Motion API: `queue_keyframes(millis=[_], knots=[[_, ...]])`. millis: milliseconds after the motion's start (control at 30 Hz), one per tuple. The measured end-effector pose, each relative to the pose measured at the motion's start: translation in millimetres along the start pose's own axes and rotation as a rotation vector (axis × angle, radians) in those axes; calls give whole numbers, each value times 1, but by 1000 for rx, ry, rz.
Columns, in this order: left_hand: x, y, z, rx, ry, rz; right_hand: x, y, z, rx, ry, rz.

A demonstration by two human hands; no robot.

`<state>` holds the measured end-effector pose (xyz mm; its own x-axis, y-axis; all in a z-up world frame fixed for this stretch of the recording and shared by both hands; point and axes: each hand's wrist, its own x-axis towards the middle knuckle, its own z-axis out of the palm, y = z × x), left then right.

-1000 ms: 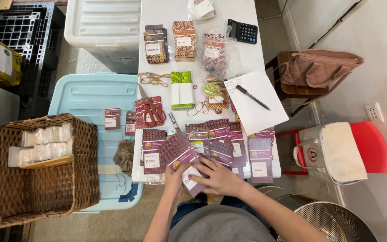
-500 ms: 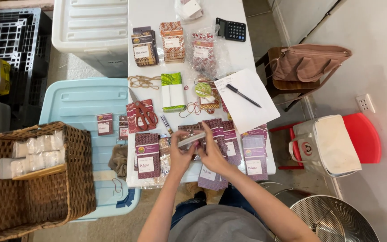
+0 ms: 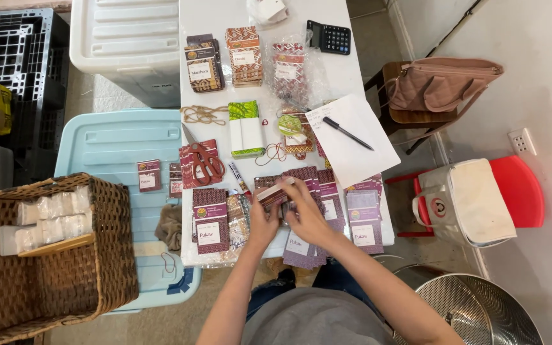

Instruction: The person writes on a notepad using a pen and handles coffee bags and boxes on a table, turning over the packages and moving them into different arrangements.

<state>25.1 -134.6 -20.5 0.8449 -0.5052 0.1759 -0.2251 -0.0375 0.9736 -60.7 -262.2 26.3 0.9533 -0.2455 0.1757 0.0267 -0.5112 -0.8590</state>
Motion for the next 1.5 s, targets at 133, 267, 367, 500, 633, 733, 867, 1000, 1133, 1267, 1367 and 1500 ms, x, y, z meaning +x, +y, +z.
queue_keyframes(millis=[133, 267, 367, 500, 633, 733, 867, 1000, 1133, 1267, 1367, 1500], knots=[[6, 32, -11, -14, -43, 13, -4, -28, -41, 149, 180, 110], [-16, 23, -32, -283, 35, -365, -72, 48, -26, -136, 293, 615], [-33, 37, -50, -373, 23, -610, -130, 97, -5, -244, 193, 742], [-63, 25, -68, -413, -83, -1023, -133, 61, -14, -216, 148, 696], [-97, 7, -57, -440, -163, -1042, -95, 29, -21, -155, 135, 730], [-107, 0, -46, -342, -351, -986, -61, 10, -28, -268, -11, 736], [-106, 4, -29, -296, -513, -923, -25, 15, -35, -588, -378, 570], [-115, -22, -15, -430, -473, -830, -10, 50, -25, -825, -544, 382], [-116, -23, -13, -484, -401, -872, 8, 38, -22, -852, -585, 461], [-114, -14, -13, -474, -356, -974, 8, 37, -25, -805, -685, 563], [-116, -20, -16, -531, -308, -999, 8, 23, -39, -601, -668, 599], [-125, -39, -27, -626, -172, -1197, 6, 29, -59, -300, -717, 698]])
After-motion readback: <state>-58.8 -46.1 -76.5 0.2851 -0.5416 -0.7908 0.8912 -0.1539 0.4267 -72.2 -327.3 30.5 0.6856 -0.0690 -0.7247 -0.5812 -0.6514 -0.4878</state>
